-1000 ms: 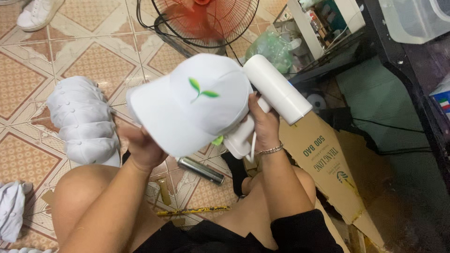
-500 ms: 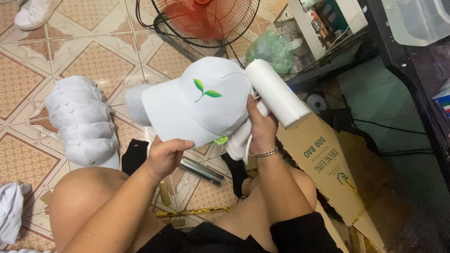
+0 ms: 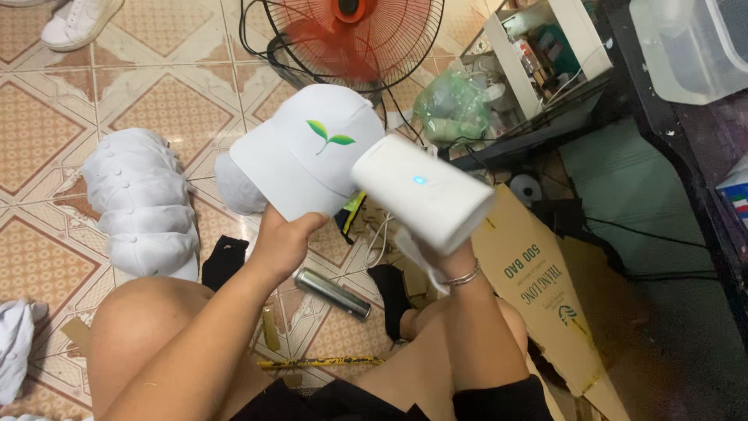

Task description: The person cleans a white baseball cap by wiping it with a cloth, drying it with a hair dryer, and spraying it with a can. The person repeats this process on multiple caps.

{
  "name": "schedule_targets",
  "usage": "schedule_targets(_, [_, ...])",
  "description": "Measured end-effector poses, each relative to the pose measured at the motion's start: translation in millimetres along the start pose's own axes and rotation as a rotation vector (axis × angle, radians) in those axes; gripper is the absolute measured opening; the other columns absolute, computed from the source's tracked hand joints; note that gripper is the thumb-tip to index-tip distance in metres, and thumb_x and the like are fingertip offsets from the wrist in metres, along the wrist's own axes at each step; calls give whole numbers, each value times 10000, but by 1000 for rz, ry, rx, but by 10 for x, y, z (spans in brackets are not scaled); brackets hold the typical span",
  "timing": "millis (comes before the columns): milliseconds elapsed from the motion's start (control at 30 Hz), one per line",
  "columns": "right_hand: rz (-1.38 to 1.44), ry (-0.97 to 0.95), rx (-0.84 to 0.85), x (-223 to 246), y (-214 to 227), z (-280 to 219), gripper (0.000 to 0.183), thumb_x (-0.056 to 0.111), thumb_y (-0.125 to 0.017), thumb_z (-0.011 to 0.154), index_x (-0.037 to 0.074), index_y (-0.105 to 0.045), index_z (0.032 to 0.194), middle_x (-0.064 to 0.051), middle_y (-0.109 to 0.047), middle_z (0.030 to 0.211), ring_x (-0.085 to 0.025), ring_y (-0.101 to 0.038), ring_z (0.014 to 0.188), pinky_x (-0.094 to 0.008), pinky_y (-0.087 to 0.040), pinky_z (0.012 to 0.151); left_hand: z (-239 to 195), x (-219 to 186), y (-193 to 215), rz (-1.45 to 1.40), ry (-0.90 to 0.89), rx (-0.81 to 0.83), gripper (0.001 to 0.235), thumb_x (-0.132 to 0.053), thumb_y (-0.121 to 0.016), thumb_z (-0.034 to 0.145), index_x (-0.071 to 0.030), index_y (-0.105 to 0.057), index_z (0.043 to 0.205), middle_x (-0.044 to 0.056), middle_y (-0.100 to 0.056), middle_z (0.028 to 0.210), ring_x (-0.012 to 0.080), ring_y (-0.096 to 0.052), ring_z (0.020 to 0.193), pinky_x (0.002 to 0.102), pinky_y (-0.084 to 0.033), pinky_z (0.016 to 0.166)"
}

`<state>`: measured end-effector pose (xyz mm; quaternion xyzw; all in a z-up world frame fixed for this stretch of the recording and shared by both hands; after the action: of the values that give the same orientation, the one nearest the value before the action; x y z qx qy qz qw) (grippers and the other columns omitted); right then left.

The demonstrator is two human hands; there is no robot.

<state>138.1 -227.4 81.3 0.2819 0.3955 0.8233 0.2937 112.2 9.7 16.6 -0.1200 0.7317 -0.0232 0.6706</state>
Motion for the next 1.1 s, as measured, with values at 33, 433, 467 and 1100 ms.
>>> schedule_targets(33, [-171,194,32,170,-28,-64,312,265,-584,967,172,-590,1265,-51,-676,1179,-265,-659,1071,-403,-543,903,-19,-43,-13,73,-46,2,394,-106,-665,791,44,-622,1153,115,-699,1080,205,-658,992,336,-521,872])
schedule_targets(433, [278,77,228,-231,-412,-189,406,131,-537,1041,21,-524,1431,-153,-630,1383,-293,-660,1189,-415,-552,974,-79,-304,-85,186,-168,86,357,-184,-621,808,42,-673,1079,142,-734,998,231,-680,928,354,-535,831])
schedule_targets(467, [394,-57,232,-346,-415,-196,389,170,-549,1037,59,-544,1410,-121,-656,1351,-275,-684,1165,-399,-574,951,-82,-294,-89,213,-151,88,352,-190,-617,809,41,-672,1069,148,-734,984,239,-683,911,358,-537,819])
schedule_targets(1100, [146,37,78,-19,-218,17,337,186,-692,907,54,-685,1217,-132,-710,1196,-306,-668,1095,-431,-537,944,-116,-359,-26,394,-256,114,337,-181,-617,776,32,-672,1032,216,-715,977,356,-694,918,411,-537,843])
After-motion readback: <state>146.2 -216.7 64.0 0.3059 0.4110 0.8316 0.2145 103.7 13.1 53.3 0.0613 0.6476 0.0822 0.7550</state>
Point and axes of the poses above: each hand's wrist, its own z-axis towards the middle knuckle, its own y-axis out of the back of the hand, x = y × z, the point moved 9 cm from there along z, towards the middle knuckle
